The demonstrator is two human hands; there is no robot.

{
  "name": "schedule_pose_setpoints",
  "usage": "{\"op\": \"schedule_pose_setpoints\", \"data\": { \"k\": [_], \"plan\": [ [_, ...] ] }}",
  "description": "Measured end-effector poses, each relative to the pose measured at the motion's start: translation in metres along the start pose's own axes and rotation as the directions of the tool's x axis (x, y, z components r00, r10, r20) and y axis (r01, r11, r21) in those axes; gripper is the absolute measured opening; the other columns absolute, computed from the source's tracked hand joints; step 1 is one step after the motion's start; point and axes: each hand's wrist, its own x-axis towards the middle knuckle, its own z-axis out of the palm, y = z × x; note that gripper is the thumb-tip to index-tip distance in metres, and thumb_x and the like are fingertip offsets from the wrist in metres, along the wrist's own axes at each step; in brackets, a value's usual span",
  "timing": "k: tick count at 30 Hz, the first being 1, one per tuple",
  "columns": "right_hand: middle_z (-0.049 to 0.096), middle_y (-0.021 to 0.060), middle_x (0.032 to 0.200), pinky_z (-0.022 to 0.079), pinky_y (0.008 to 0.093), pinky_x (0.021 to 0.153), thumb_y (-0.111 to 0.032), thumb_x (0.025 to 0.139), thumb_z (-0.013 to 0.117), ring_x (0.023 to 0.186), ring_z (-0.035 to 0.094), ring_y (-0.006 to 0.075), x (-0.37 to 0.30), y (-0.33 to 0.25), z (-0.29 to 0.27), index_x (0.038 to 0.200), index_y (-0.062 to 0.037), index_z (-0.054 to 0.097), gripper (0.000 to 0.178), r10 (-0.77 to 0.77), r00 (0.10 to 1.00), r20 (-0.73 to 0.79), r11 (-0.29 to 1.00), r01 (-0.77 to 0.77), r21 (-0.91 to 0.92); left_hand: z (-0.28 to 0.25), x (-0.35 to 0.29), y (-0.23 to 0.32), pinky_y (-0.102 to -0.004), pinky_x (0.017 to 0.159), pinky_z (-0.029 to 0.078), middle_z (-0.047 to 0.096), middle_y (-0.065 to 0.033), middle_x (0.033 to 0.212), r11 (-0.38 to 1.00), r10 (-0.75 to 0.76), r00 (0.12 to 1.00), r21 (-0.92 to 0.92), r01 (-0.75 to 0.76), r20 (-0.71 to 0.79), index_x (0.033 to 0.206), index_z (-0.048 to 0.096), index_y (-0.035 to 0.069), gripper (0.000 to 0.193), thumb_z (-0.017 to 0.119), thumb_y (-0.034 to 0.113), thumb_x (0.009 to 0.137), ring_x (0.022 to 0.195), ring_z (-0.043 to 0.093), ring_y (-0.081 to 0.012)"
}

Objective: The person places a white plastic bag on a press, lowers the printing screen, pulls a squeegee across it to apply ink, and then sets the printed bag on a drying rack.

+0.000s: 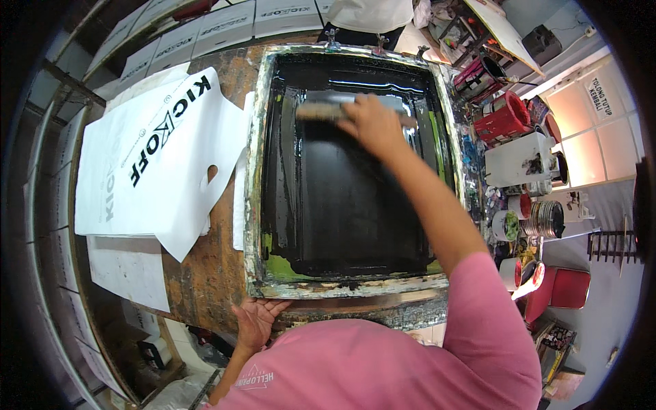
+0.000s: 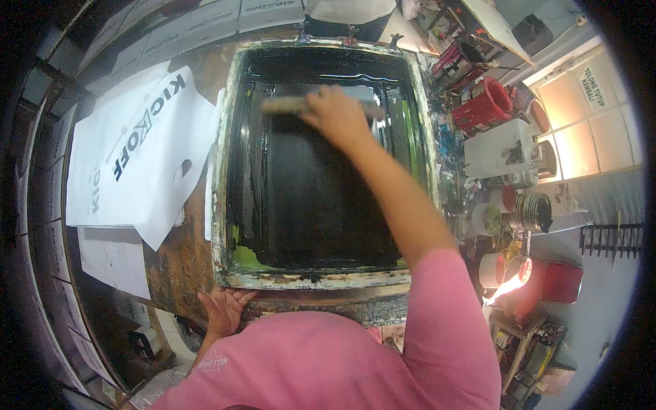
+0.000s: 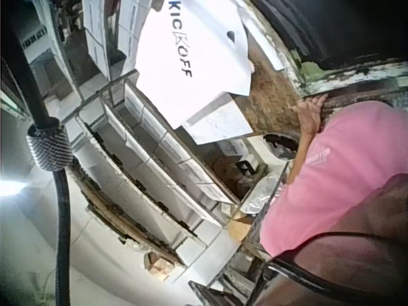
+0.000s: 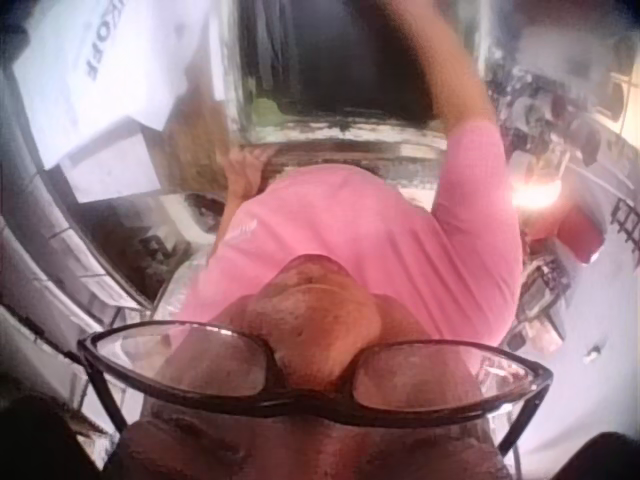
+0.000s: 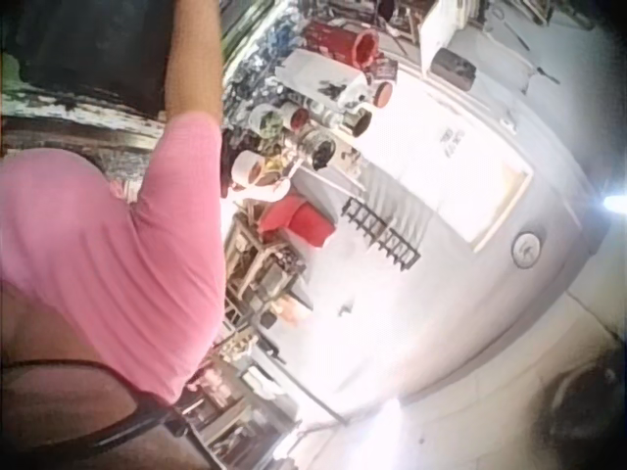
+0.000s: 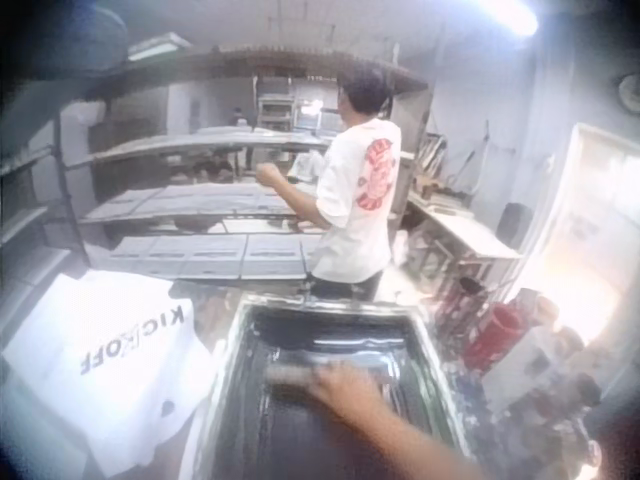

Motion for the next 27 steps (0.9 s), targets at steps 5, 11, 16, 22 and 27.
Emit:
{"op": "schedule_pose_setpoints", "data": {
  "k": [5, 11, 16, 22, 27],
  "plan": [
    [0.071, 0.0147, 0.101, 0.053, 0.0494, 0.082, -0.054, 0.095, 0.059, 0.097, 0.068, 0.0361, 0.088, 0.058, -0.009, 0.109, -0.0120, 0.070, 0.045, -0.041, 0.970, 0.241, 0.999, 0.035, 0.029, -0.008, 0.001, -0.002, -0.0597, 0.113, 0.041, 0.054, -0.0251, 0.141, 0.994, 0.042, 0.998, -0.100, -0.038, 0.046, 0.149, 0.036, -0.002, 0.105, 0.040, 0.083, 0.088, 0.132, 0.054, -0.0385],
    [0.072, 0.0155, 0.103, 0.053, 0.0501, 0.083, -0.054, 0.097, 0.057, 0.101, 0.068, 0.0368, 0.063, 0.043, 0.002, 0.110, -0.0093, 0.069, 0.048, -0.012, 0.997, 0.079, 0.999, 0.015, -0.047, -0.032, 0.006, -0.009, -0.0619, 0.119, 0.028, 0.052, -0.0232, 0.147, 0.955, 0.114, 0.926, -0.295, -0.003, 0.359, 0.148, 0.048, 0.004, 0.094, 0.033, 0.079, 0.094, 0.140, 0.046, -0.0387],
    [0.069, 0.0168, 0.094, 0.053, 0.0502, 0.079, -0.044, 0.095, 0.063, 0.091, 0.067, 0.0387, -0.026, -0.025, -0.046, 0.116, -0.0083, 0.063, 0.042, -0.031, 0.990, 0.136, 0.999, 0.036, -0.032, -0.028, 0.012, -0.006, -0.0598, 0.119, 0.030, 0.054, -0.0218, 0.145, 0.948, 0.142, 0.883, -0.319, 0.009, 0.447, 0.145, 0.050, 0.003, 0.095, 0.032, 0.080, 0.092, 0.137, 0.048, -0.0391],
    [0.067, 0.0184, 0.098, 0.052, 0.0516, 0.079, -0.033, 0.091, 0.066, 0.094, 0.065, 0.0402, -0.150, -0.155, -0.148, 0.105, -0.0037, 0.056, 0.034, 0.144, 0.891, 0.432, 0.983, -0.179, 0.043, -0.031, 0.015, -0.009, -0.0566, 0.120, 0.031, 0.054, -0.0181, 0.147, 0.961, 0.118, 0.885, -0.275, 0.012, 0.450, 0.143, 0.052, 0.006, 0.093, 0.032, 0.081, 0.091, 0.135, 0.051, -0.0379],
    [0.063, 0.0169, 0.099, 0.044, 0.0556, 0.093, -0.026, 0.085, 0.067, 0.100, 0.060, 0.0368, -0.147, -0.190, -0.224, 0.106, -0.0041, 0.059, 0.032, 0.035, 0.991, 0.131, 0.998, -0.027, -0.057, 0.019, 0.006, 0.029, -0.0590, 0.121, 0.026, 0.047, -0.0146, 0.155, 0.917, 0.301, 0.750, -0.395, -0.057, 0.590, 0.151, 0.047, 0.017, 0.092, 0.034, 0.084, 0.089, 0.138, 0.049, -0.0350]
  ]
}}
